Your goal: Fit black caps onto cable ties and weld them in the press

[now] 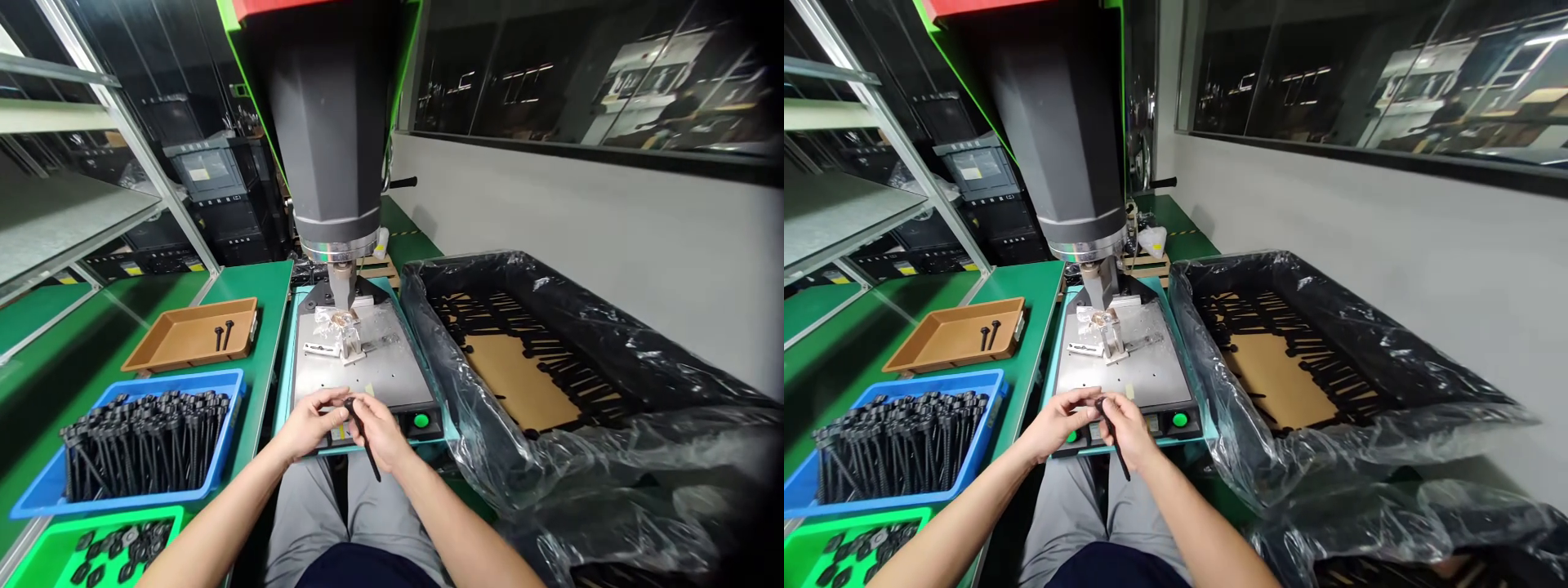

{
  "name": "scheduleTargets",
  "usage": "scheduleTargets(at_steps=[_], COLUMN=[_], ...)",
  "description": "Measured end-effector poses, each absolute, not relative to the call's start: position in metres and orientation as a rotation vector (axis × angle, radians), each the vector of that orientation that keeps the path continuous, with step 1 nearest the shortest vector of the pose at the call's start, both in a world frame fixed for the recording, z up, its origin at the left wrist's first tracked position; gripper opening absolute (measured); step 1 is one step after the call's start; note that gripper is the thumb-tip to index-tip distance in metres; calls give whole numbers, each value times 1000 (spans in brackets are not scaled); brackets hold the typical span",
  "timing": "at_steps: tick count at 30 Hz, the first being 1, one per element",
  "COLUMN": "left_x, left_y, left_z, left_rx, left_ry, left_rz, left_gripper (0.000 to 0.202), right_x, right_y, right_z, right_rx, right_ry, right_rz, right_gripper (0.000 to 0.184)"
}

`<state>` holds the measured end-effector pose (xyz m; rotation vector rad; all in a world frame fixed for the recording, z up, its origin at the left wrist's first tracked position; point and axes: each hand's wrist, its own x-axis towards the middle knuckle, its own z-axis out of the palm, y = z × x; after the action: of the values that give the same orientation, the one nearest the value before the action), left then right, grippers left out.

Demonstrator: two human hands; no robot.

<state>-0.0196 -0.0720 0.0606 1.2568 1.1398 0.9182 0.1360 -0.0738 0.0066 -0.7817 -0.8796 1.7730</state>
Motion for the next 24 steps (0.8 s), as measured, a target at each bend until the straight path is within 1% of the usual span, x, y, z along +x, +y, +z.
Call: scheduleTargets(at_steps=[4,7,11,15,19,24], left_x=[-28,-32,-29,-21,-15,-11], left_y=[-36,-4,26,41,51,58], left_z=[51,46,45,46,47,52], left_rx=[1237,1147,1038,990,975,1047], left_ry=[1283,1253,1132,1026,1054,1105], left_rz=[1179,1316,1299,1287,1342,1391], left_gripper=[42,40,48,48,45,47], right_x=[143,138,122,116,128,145], right_y=[-37,-10,18,41,58,65], right_z=[5,2,-2,0,8,15], right_rx=[-812,-860,-886,-814,-813,-1083], right_ry=[-739,-745,-792,-844,-957,-1279], right_rz=[1644,1606,1608,1528,1271,826], right_gripper=[40,41,44,40,37,32])
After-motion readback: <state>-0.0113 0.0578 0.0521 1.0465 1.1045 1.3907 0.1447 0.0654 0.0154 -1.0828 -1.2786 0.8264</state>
